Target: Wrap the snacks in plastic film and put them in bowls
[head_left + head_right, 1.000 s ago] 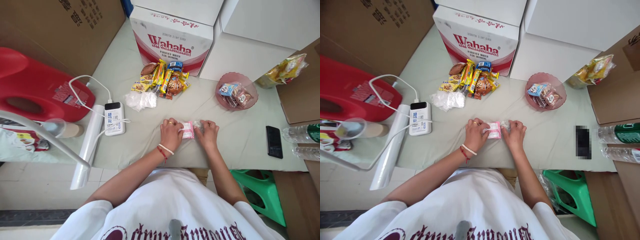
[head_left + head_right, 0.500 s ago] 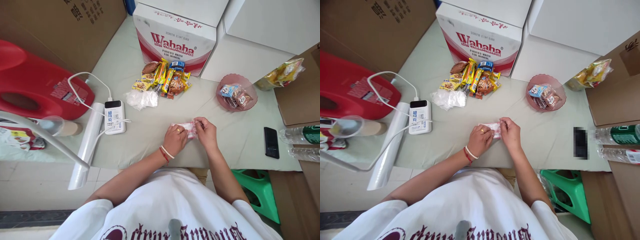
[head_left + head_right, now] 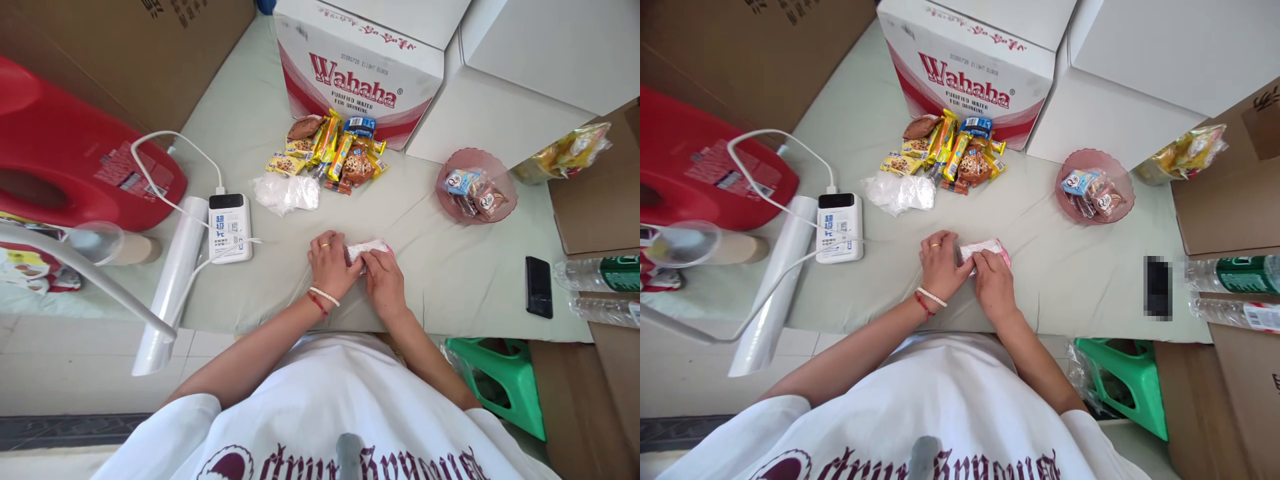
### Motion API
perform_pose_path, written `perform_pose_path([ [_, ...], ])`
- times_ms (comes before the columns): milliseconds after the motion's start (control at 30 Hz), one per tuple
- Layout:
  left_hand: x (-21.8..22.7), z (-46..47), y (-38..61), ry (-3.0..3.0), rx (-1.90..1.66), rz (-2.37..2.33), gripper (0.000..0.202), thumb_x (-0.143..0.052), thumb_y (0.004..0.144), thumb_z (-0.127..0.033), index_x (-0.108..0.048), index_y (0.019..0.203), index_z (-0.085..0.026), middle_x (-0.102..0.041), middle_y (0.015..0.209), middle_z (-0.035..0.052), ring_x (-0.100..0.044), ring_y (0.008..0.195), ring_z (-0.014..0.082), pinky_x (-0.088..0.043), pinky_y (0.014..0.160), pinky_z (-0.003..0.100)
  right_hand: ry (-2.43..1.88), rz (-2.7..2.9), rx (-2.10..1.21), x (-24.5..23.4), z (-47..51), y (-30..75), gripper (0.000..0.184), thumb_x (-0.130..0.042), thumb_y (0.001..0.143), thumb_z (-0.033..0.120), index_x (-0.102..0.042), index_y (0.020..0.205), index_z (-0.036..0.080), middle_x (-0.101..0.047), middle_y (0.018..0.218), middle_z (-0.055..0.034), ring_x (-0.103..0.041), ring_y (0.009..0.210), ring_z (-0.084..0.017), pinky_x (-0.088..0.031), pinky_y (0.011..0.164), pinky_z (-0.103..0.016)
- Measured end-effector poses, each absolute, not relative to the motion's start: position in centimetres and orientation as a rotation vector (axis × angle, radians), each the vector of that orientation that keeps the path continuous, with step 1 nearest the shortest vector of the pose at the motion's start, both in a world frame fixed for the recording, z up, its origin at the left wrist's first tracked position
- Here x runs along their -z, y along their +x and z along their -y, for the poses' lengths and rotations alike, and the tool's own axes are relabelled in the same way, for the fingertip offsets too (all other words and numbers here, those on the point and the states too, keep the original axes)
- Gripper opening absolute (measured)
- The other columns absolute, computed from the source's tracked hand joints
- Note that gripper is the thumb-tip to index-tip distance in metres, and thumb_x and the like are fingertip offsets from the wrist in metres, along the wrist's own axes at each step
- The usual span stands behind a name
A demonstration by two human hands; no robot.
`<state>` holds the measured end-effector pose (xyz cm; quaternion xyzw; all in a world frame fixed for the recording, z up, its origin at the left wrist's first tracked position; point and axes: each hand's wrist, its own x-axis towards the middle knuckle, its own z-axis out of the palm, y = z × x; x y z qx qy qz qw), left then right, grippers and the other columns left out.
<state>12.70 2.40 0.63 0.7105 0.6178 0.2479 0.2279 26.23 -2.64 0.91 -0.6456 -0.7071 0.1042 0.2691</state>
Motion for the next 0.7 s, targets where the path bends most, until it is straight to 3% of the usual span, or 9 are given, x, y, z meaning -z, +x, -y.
perform_pose_path([
  [133, -1.5, -2.8, 12.2, 1.994, -0.405, -1.660, 0.024, -0.064, 0.087, -0.040, -0.066, 0.098, -0.019, -0.065, 0.116, 0.0158, -0.052, 0.117, 0.0374, -0.045, 0.095, 0.051, -1.719, 1.961, -0.181, -0.2, 3.6, 25.3, 0.044, -0.039, 0.101, 0.011, -0.066, 0.134, 0.023, -0.068, 0.123, -0.0123, -0.060, 0.103, -0.026, -0.054, 0.095, -0.045],
  [267, -2.2, -3.1, 12.2, 1.994, -0.340, -1.608, 0.020, -0.063, 0.087, -0.038, -0.061, 0.093, -0.019, -0.065, 0.099, 0.0126, -0.057, 0.103, 0.0328, -0.047, 0.090, 0.046, -1.729, 1.770, -0.230, -0.5, 4.1, 24.8, 0.048, -0.042, 0.101, 0.016, -0.049, 0.148, 0.022, -0.062, 0.120, -0.0145, -0.060, 0.103, -0.025, -0.056, 0.090, -0.042],
  [400, -2.5, -3.3, 12.3, 2.001, -0.378, -1.539, 0.016, -0.063, 0.086, -0.033, -0.058, 0.092, -0.019, -0.063, 0.097, 0.0108, -0.060, 0.093, 0.0285, -0.049, 0.085, 0.041, -1.720, 1.549, -0.383, -0.9, 3.8, 25.5, 0.070, -0.055, 0.097, 0.024, -0.027, 0.161, 0.017, -0.047, 0.140, -0.0211, -0.063, 0.107, -0.023, -0.060, 0.087, -0.039],
  [467, -2.6, -3.5, 12.3, 1.987, -0.402, -1.517, 0.013, -0.063, 0.085, -0.030, -0.056, 0.089, -0.020, -0.062, 0.095, 0.0098, -0.060, 0.090, 0.0270, -0.049, 0.081, 0.039, -1.717, 1.616, -0.405, -0.7, 3.7, 25.8, 0.060, -0.052, 0.096, 0.023, -0.040, 0.155, 0.018, -0.044, 0.147, -0.0209, -0.062, 0.116, -0.024, -0.059, 0.092, -0.041],
  [567, -2.6, -3.6, 12.3, 1.931, -0.425, -1.487, 0.010, -0.063, 0.084, -0.027, -0.055, 0.085, -0.021, -0.060, 0.090, 0.0079, -0.060, 0.086, 0.0257, -0.051, 0.078, 0.039, -1.749, 1.785, -0.338, -0.3, 3.8, 25.7, 0.040, -0.044, 0.099, 0.021, -0.065, 0.134, 0.020, -0.055, 0.144, -0.0158, -0.058, 0.125, -0.027, -0.055, 0.102, -0.045],
  [633, -2.4, -3.6, 12.2, 1.865, -0.492, -1.451, 0.010, -0.064, 0.082, -0.025, -0.059, 0.089, -0.020, -0.060, 0.093, 0.0077, -0.060, 0.087, 0.0245, -0.052, 0.080, 0.038, -1.771, 1.832, -0.282, -0.2, 4.0, 25.5, 0.040, -0.042, 0.101, 0.021, -0.069, 0.130, 0.021, -0.061, 0.140, -0.0139, -0.061, 0.119, -0.027, -0.054, 0.103, -0.046],
  [700, -2.1, -3.5, 12.1, 1.799, -0.606, -1.374, 0.024, -0.063, 0.080, -0.020, -0.064, 0.105, -0.018, -0.061, 0.106, 0.0093, -0.061, 0.093, 0.0223, -0.054, 0.086, 0.038, -1.775, 1.845, -0.253, -0.3, 4.2, 25.3, 0.041, -0.041, 0.102, 0.019, -0.070, 0.130, 0.022, -0.065, 0.136, -0.0130, -0.063, 0.112, -0.026, -0.054, 0.101, -0.046],
])
